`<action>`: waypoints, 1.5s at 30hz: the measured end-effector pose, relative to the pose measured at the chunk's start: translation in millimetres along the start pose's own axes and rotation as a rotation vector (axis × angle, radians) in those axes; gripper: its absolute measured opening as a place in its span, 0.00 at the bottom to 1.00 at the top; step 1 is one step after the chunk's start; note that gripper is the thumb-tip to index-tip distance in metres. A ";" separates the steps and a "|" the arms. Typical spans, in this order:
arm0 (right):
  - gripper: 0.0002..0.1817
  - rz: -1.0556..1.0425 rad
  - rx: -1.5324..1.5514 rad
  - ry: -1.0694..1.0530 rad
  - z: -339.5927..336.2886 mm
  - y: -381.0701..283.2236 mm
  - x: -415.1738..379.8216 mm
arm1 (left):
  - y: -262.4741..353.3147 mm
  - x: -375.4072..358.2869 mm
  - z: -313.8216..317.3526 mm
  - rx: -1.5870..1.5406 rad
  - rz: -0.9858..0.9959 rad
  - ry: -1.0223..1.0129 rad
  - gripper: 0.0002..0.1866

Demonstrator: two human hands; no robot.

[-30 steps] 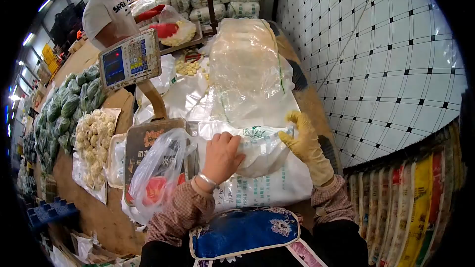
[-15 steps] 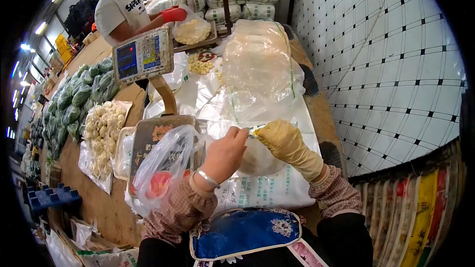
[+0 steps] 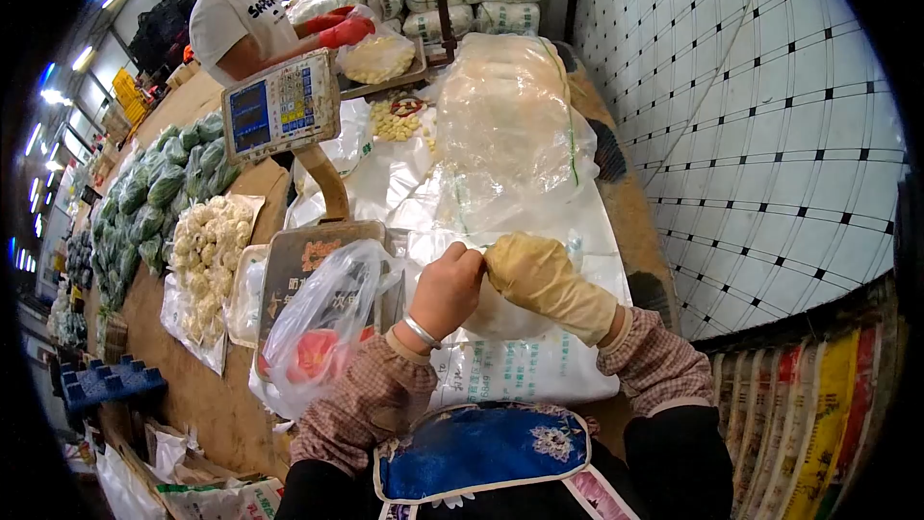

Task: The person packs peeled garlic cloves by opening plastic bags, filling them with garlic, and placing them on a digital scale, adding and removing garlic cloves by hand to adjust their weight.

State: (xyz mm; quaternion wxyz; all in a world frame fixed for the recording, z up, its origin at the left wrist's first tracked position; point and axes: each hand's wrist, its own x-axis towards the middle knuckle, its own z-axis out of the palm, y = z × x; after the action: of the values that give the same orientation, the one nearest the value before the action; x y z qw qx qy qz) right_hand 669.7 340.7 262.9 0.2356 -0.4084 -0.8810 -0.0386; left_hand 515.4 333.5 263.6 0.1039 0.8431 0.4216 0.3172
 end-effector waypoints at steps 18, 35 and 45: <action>0.12 0.266 0.538 -0.221 -26.1 36.7 -17.6 | 0.8 -2.1 6.1 -0.141 -0.054 0.123 0.03; 0.07 0.281 0.510 -0.126 -40.6 36.7 -17.5 | 10.5 13.0 9.3 -0.127 -0.144 -0.057 0.05; 0.07 0.166 0.115 -0.334 -33.8 17.5 1.9 | 9.3 11.7 4.8 -0.158 -0.065 -0.077 0.02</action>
State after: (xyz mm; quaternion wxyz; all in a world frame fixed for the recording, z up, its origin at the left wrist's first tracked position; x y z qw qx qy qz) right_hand 694.5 344.8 291.4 0.1116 -0.4664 -0.8719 0.0995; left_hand 529.6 337.2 269.2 0.1963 0.8298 0.4182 0.3132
